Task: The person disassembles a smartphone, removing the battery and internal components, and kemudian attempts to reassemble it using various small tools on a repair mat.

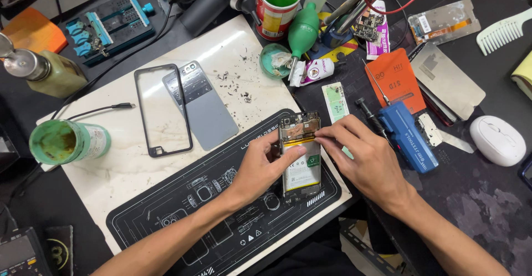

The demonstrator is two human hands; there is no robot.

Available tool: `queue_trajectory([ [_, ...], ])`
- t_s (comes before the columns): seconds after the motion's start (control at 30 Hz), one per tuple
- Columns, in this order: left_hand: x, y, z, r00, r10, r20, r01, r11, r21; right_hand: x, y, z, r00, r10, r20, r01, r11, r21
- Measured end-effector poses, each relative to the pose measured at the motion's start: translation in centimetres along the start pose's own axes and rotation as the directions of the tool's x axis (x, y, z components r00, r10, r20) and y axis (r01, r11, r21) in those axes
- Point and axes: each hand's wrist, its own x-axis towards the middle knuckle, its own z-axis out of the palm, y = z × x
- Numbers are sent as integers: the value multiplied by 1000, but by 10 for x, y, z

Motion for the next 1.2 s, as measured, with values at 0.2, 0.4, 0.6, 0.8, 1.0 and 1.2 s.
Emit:
queue_trajectory([
  [0.2,-3,-1,0,999,31,27,-32,999,23,7,8,-5,982,122,141,-149,969,197],
  [0.4,-5,-1,-2,1000,19,21,-19,1000,22,11,9,-7,975,149,164,-191,941,280],
  [0.6,4,-9,-5,981,61,-182,-100,972,-214,-3,-7,-7,993,-102,-65,104,994,36],
  [0.8,1,-6,-4,961,83,-265,-137,972,-190,-9,-13,6,969,-238,-67,224,959,-171],
  [1.0,-4,5,0,966,148,-213,-170,981,-89,-10,-9,19,970,-238,-50,222,952,-212],
  [1.2,-6,9,1,978,102,-179,-114,992,-60,-14,-5,24,986,-168,21,168,957,-236],
])
